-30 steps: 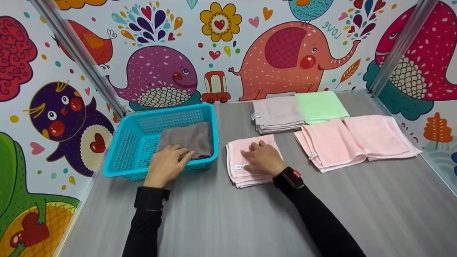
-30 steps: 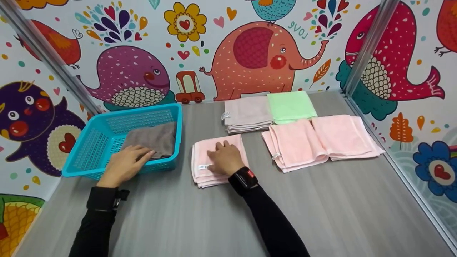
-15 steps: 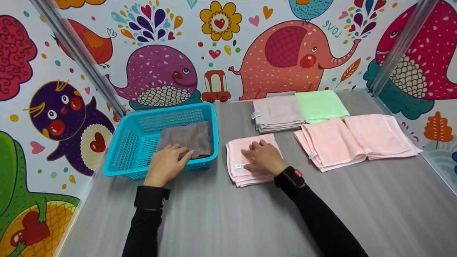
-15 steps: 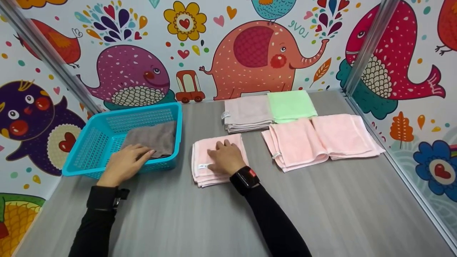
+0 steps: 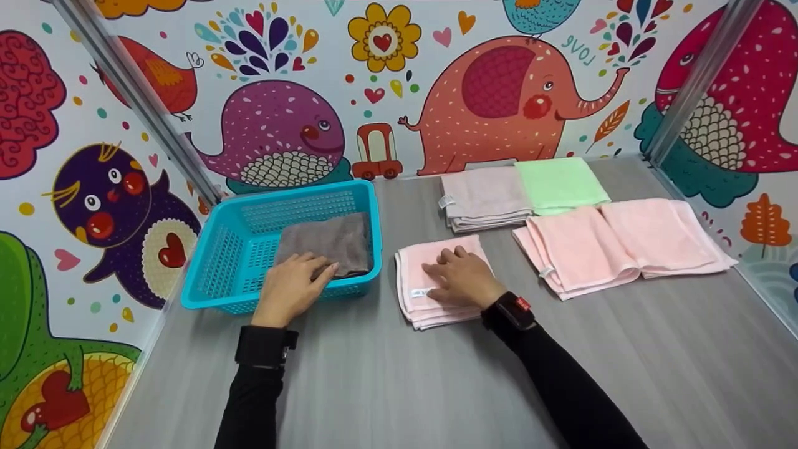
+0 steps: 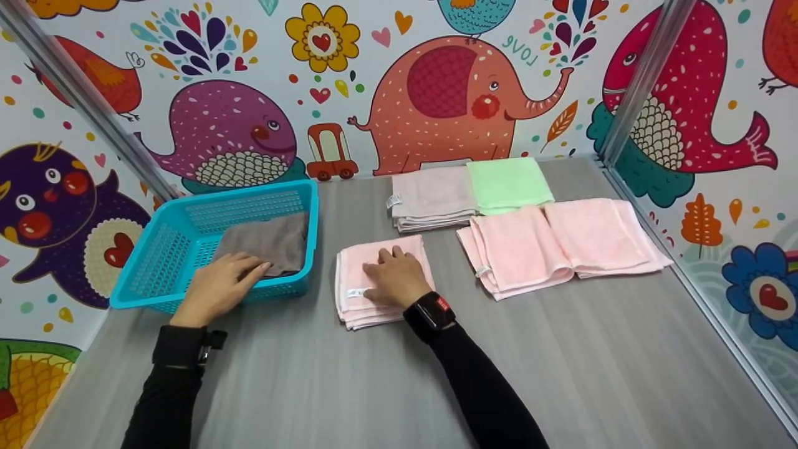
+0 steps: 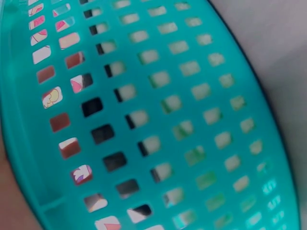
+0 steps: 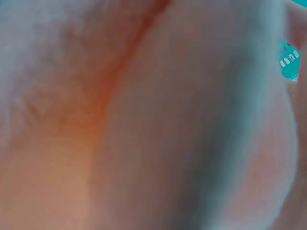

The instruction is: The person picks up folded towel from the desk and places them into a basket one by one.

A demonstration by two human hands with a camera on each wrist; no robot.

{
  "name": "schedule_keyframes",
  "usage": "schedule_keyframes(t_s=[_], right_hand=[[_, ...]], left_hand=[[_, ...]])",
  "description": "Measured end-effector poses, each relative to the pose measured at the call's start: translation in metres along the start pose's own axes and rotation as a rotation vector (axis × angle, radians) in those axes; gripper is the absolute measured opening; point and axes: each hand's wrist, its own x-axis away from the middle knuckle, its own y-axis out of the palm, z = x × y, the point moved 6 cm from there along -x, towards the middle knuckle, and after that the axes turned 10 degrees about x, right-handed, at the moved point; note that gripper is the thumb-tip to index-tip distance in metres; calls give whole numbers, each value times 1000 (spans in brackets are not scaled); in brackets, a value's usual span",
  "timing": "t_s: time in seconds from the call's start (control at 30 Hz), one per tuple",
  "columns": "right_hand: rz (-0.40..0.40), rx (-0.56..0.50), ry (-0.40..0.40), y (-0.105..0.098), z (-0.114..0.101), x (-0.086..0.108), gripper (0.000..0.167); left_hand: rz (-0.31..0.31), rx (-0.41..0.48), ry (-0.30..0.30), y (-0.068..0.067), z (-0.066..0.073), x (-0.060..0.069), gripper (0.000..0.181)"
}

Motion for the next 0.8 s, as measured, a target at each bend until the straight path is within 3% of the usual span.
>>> schedule_keyframes(t_s=[0.17, 0.53, 0.6, 0.67, 0.8], right_hand=[[-29, -3, 10, 1, -8, 9, 59], [0, 66, 5, -2, -21, 23, 59], [9, 30, 1, -3, -19, 25, 59], [12, -58, 7, -6, -15, 26, 60], [44, -230, 45, -16, 5, 30, 60]], left_hand=[[-7, -1, -10, 1, -1, -1, 43], [13, 29, -20, -4, -1, -4, 39], [69, 25, 11, -7, 4, -5, 38], [173, 16, 62, -12, 14, -6, 37], [391, 10, 248, -20, 53, -1, 27]])
